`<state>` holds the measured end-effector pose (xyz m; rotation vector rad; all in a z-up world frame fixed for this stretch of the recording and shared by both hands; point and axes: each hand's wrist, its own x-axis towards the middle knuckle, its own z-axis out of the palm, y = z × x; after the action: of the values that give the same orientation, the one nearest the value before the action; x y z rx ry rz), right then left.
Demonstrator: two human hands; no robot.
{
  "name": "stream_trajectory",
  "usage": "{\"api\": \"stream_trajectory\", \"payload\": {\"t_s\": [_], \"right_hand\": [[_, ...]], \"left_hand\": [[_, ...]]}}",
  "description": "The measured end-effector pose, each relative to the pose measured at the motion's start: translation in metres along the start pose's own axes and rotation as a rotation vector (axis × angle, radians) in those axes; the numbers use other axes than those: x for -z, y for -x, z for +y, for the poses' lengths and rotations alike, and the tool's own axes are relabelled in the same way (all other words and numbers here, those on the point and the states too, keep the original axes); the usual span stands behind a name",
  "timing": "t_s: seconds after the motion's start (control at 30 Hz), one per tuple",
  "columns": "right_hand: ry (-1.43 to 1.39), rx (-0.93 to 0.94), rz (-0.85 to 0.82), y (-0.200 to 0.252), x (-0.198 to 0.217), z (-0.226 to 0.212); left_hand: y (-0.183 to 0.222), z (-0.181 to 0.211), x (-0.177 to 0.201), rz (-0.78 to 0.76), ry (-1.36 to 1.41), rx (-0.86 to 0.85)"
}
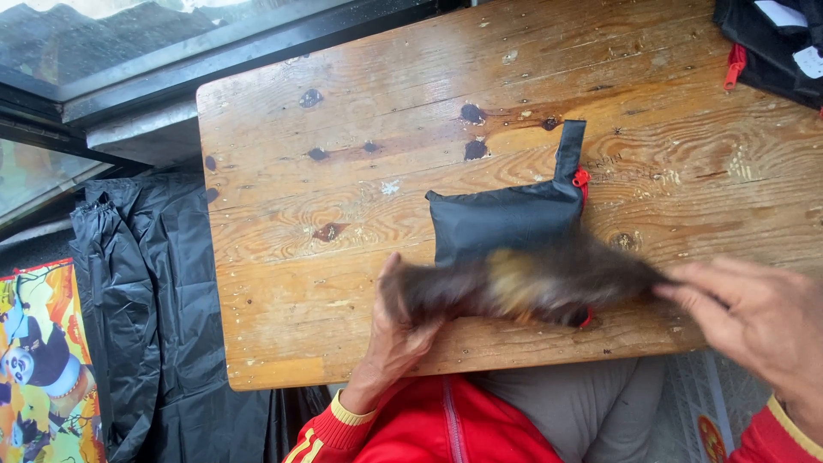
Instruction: Folding a black raincoat on a wooden table and packing it into a small storage pouch.
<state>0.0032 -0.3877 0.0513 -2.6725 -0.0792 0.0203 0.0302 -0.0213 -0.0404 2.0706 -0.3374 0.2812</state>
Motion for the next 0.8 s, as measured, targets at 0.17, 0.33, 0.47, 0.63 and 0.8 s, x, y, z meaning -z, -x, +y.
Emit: {"api": "stream_trajectory", "payload": {"t_s": [0.17,0.33,0.47,0.63,0.8], "right_hand": [[0.185,-0.121,0.245,-0.008,-0.007,-0.003],[-0.078,-0.722,-0.118,-0.028,-0.035,-0.059],[-0.214,-0.511,0.012,-0.026,-0.045,-0.098],[-0.539,-0.356,0.017,-0.007,-0.031,-0.084],[-0.45,-0.385,0.072,0.013,0.0,-0.075]], "left_hand": [[-0.045,0.038,0.02,-0.241,0.176,0.167],[-0.115,0.074,0.045,-0.507,0.246,0.55],[-0.105,0.045,0.027,-0.589,0.147,0.29],[-0.075,0.049,0.06,-0.209,-0.077,-0.464],[-0.033,0.037,0.084,-0.164,-0.008,-0.708]]}}
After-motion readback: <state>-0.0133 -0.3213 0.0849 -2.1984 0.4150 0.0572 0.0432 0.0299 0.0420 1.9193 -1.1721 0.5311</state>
